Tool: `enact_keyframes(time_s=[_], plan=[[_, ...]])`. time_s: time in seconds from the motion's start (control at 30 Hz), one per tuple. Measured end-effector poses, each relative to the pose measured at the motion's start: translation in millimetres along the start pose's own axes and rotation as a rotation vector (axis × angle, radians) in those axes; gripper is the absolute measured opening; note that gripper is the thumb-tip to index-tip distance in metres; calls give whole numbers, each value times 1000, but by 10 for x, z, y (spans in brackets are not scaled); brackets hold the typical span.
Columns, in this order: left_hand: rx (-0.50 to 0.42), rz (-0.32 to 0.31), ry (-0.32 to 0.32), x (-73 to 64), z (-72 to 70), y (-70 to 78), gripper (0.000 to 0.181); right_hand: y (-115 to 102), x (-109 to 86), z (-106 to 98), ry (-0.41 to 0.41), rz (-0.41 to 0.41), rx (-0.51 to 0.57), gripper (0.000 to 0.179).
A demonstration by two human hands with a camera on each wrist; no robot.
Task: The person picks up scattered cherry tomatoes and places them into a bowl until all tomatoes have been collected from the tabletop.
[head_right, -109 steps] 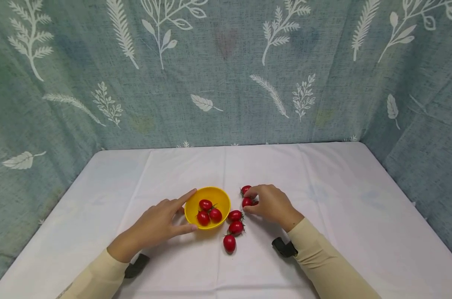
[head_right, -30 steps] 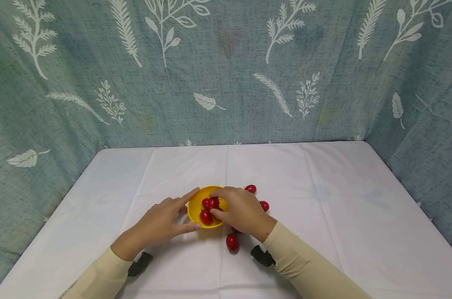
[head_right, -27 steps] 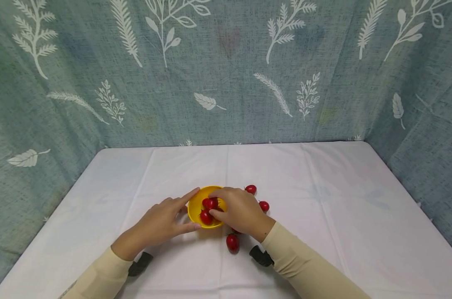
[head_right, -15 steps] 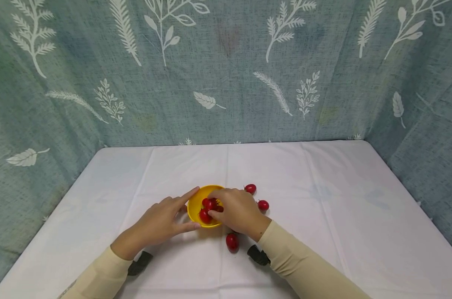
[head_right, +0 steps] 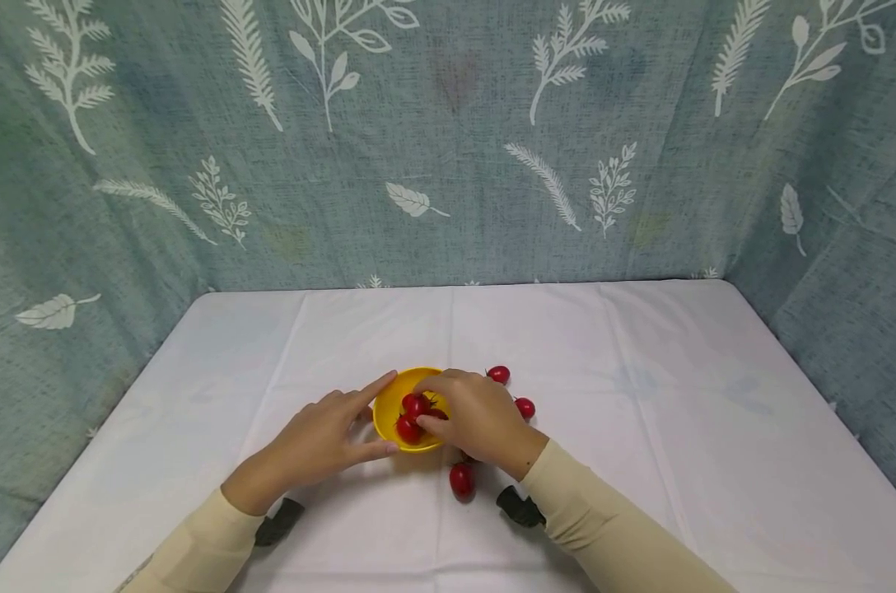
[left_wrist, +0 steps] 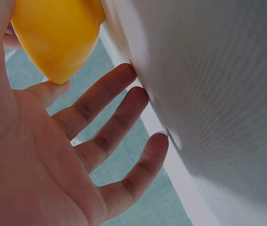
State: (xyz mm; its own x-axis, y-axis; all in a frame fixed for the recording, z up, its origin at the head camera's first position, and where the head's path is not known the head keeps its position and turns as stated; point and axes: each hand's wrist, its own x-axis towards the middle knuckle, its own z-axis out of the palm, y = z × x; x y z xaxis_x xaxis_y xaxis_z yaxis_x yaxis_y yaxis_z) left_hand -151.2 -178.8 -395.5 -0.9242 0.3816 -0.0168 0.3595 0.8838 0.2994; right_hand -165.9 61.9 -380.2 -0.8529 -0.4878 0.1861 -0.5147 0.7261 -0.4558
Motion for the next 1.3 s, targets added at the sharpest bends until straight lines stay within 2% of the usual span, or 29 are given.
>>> enact_keyframes(time_s=[0.23,0.37,0.67,0.8,0.9,1.07,1.3], plan=[[1,-11,-5,-2,-3,7,92,138,-95,-112,97,-26,32,38],[-2,-22,-6,-5,2,6,92,242,-116,-161,129,-13,47,38],[0,-34,-10,5,16,6,93,449,-116,-202,144,53,50,34],[0,-27,-8,9,12,5,93,533,-106,-206,152,55,45,33],[-2,-30,-11,16,9,8,94,588,-97,-218,138,69,36,35],[-1,-47,-15,16,13,2,94,653,-76,-232,57,115,17,40],[-7,-29,-6,27,33,5,93,713,-84,-236,2,178,2,40]])
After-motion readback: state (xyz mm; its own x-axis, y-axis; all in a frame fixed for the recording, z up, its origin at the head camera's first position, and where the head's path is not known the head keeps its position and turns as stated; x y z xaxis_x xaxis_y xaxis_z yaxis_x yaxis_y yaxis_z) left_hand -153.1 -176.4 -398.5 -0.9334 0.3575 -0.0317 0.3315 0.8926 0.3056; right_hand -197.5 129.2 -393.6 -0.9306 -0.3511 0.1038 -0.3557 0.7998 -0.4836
